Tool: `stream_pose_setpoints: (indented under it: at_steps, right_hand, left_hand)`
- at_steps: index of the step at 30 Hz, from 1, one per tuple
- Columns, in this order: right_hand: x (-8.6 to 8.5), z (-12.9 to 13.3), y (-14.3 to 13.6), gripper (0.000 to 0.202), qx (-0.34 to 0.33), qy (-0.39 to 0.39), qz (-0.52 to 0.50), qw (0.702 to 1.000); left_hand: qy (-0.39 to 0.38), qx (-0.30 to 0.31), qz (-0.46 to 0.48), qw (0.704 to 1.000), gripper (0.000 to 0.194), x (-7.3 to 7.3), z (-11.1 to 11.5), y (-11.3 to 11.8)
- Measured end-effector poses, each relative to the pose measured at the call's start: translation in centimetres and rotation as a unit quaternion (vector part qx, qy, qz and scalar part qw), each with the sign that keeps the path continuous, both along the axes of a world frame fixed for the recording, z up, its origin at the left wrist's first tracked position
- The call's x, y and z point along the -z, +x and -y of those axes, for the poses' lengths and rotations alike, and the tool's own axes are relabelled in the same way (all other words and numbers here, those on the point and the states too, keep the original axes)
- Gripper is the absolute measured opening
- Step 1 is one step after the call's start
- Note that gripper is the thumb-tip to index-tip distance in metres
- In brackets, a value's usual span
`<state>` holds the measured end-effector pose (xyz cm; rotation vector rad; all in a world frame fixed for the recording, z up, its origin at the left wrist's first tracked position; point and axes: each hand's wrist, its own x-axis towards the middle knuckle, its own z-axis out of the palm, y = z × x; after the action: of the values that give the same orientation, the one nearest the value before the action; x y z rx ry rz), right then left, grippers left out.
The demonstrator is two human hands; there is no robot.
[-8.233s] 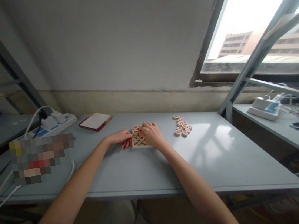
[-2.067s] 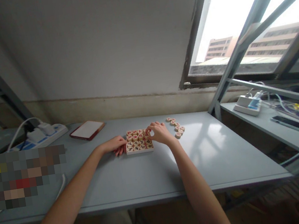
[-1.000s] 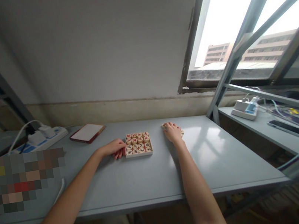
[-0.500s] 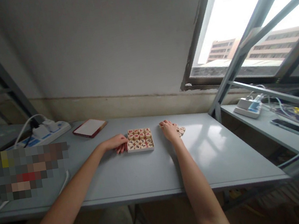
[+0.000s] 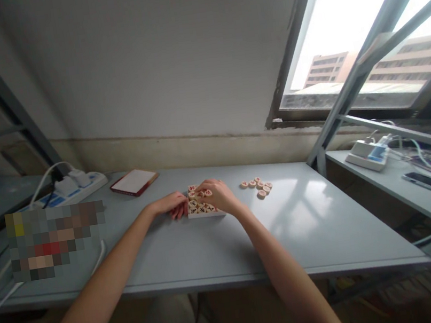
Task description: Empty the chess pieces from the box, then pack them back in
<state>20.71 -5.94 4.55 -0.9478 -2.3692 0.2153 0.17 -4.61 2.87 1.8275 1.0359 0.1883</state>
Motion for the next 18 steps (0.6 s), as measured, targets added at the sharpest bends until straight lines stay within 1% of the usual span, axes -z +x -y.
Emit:
stream_pose_setpoints:
  at_steps: [3, 6, 9, 10, 13, 15, 18]
  right_hand:
    - [0.8, 0.7, -1.3, 0.022, 0.004, 0.012, 0.028, 1.0]
    - [1.2, 1.0, -1.8, 0.024, 0.023, 0.021, 0.056, 0.998]
    - [0.9, 0.9, -1.7, 0.031, 0.046, 0.021, 0.066, 0.997]
    - [0.8, 0.8, -1.5, 0.031, 0.053, 0.02, 0.069, 0.996]
    - [0.3, 0.6, -0.7, 0.018, 0.075, 0.018, 0.092, 0.993]
    - [0.1, 0.5, -0.3, 0.02, 0.086, 0.022, 0.107, 0.99]
    - [0.1, 0.5, -0.1, 0.02, 0.082, 0.027, 0.111, 0.99]
  left_hand:
    - [0.006, 0.004, 0.011, 1.0, 0.044, -0.2, 0.2, 0.1]
    - [-0.002, 0.001, 0.032, 0.999, 0.047, -0.1, 0.0, 0.1]
    - [-0.016, -0.006, 0.04, 0.999, 0.051, 0.3, -0.2, -0.1]
    - [-0.017, -0.003, 0.041, 0.999, 0.052, 0.5, -0.3, -0.2]
    - [-0.01, 0.005, 0.043, 0.999, 0.051, 0.7, -0.4, -0.3]
    - [-0.007, 0.004, 0.043, 0.999, 0.047, 0.6, -0.3, -0.3]
    - [-0.005, 0.002, 0.04, 0.999, 0.043, 0.6, -0.3, -0.3]
